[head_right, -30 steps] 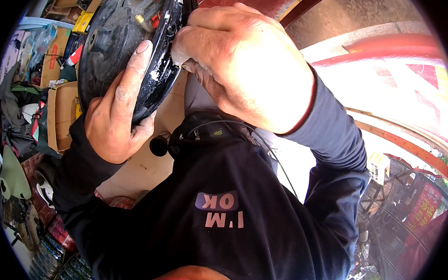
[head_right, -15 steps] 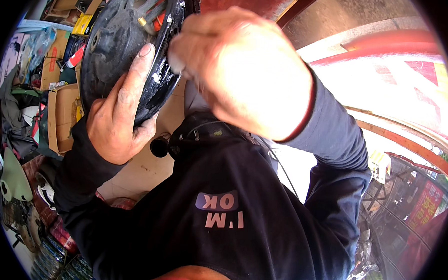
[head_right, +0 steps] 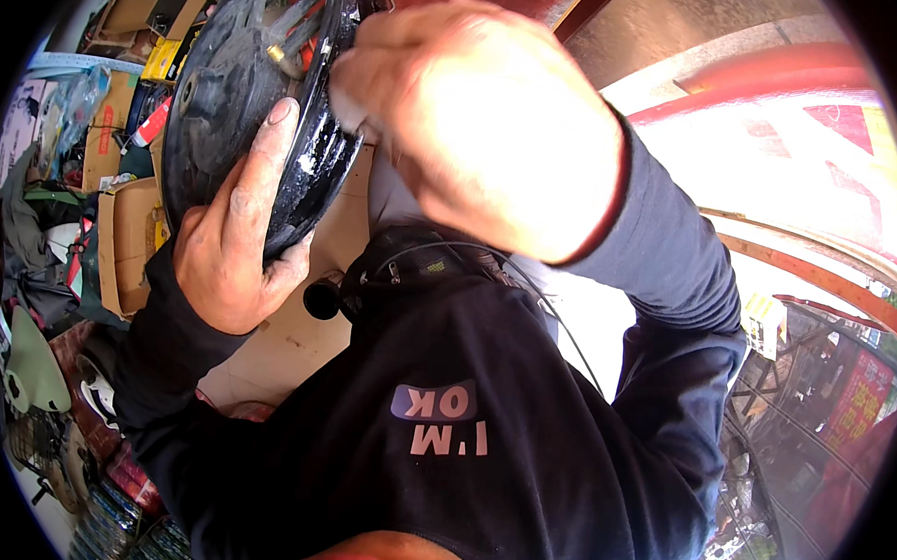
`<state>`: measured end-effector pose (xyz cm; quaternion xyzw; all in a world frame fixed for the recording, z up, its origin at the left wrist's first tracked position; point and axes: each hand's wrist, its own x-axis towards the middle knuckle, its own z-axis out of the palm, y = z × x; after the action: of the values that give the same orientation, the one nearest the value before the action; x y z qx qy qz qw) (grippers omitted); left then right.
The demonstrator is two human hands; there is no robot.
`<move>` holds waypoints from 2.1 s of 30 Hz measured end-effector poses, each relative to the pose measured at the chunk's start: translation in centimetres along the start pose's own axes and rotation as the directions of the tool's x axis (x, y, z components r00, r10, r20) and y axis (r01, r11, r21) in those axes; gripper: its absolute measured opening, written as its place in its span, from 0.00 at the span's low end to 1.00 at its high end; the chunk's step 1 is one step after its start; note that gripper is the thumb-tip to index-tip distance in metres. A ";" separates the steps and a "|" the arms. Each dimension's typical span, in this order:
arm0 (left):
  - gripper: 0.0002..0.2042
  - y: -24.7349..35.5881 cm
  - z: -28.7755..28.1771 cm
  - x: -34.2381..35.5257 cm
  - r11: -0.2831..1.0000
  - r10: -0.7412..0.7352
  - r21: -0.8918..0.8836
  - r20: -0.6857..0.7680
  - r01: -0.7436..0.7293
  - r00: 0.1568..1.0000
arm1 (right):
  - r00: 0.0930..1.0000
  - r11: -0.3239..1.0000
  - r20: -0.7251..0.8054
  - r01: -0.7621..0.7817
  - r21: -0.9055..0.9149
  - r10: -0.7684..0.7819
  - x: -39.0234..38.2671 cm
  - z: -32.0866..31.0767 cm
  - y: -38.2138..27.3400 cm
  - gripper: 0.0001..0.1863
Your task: The person holds a black mechanical part, likely a brake drum, and applies a white substance to its surface. They then pick up a small metal piece, manipulate it, and insert it into the part. Later, the person applies a dark viscous substance from a container to the part using a small tool.
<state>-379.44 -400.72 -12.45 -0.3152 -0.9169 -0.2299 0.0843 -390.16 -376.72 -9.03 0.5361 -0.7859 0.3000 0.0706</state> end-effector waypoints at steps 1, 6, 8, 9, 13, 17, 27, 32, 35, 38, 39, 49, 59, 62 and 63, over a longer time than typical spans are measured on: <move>0.50 0.0 0.0 0.0 1.000 -0.004 0.003 0.004 0.004 1.000 | 0.999 0.998 -0.002 0.036 0.051 -0.036 0.0 0.3 -0.3 0.14; 0.50 0.0 -0.2 0.0 1.000 -0.002 0.007 0.008 0.002 1.000 | 0.997 0.996 0.060 -0.051 0.068 0.047 0.3 -0.5 0.0 0.14; 0.50 -0.1 -0.1 0.2 1.000 -0.007 0.008 0.004 0.007 1.000 | 0.995 0.958 0.068 -0.087 0.274 0.071 -0.2 -0.2 0.5 0.11; 0.50 -0.1 0.0 0.1 1.000 -0.013 0.011 0.009 0.013 1.000 | 0.989 0.923 0.082 -0.147 0.355 0.126 -0.4 0.0 0.5 0.10; 0.49 -0.2 1.3 0.4 0.998 -0.057 -0.019 -0.139 0.055 0.989 | 0.916 0.692 0.165 -0.385 0.610 0.365 -1.7 1.0 0.3 0.06; 0.51 -0.1 1.2 0.3 0.993 -0.097 0.068 -0.003 0.097 0.995 | 0.910 0.673 -0.008 -0.302 0.675 0.416 -2.8 3.0 0.1 0.07; 0.45 -1.0 3.2 0.5 0.994 0.004 0.109 -0.215 0.020 0.977 | 0.867 0.751 -0.201 -0.253 0.609 0.455 -3.0 5.0 0.0 0.05; 0.46 -0.9 3.1 0.6 0.995 -0.003 0.098 -0.202 0.023 0.979 | 0.862 0.683 -0.041 -0.371 0.629 0.506 -3.2 4.5 -1.1 0.05; 0.47 -0.7 2.7 0.4 0.997 -0.011 0.073 -0.175 0.024 0.984 | 0.874 0.766 -0.154 -0.305 0.567 0.462 -3.0 4.5 -0.2 0.05; 0.48 -0.7 2.6 0.6 0.999 0.001 0.046 -0.181 0.007 0.984 | 0.851 0.818 -0.305 -0.220 0.531 0.427 -2.7 4.7 1.8 0.05; 0.48 -0.6 2.5 0.6 0.999 -0.002 0.047 -0.180 0.010 0.984 | 0.853 0.787 -0.246 -0.264 0.558 0.461 -2.6 4.1 1.9 0.05; 0.49 -0.2 1.8 0.3 0.999 -0.030 0.020 -0.135 0.033 0.990 | 0.895 0.795 -0.118 -0.314 0.519 0.430 -2.7 2.8 0.5 0.04; 0.49 0.1 1.3 0.4 0.998 -0.009 0.065 -0.166 0.020 0.986 | 0.876 0.750 -0.158 -0.283 0.598 0.457 -1.9 1.8 0.8 0.06; 0.49 0.0 1.3 0.5 0.998 0.002 0.066 -0.154 0.008 0.988 | 0.876 0.747 -0.209 -0.220 0.628 0.434 -2.3 2.3 1.1 0.05; 0.49 0.2 1.1 0.4 0.998 -0.011 0.064 -0.140 0.020 0.990 | 0.902 0.768 -0.207 -0.182 0.614 0.379 -2.4 2.3 1.3 0.05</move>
<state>-379.68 -399.84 -13.27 -0.2885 -0.9182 -0.2219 0.1566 -389.81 -375.73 -12.44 0.3504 -0.7063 0.6149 -0.0165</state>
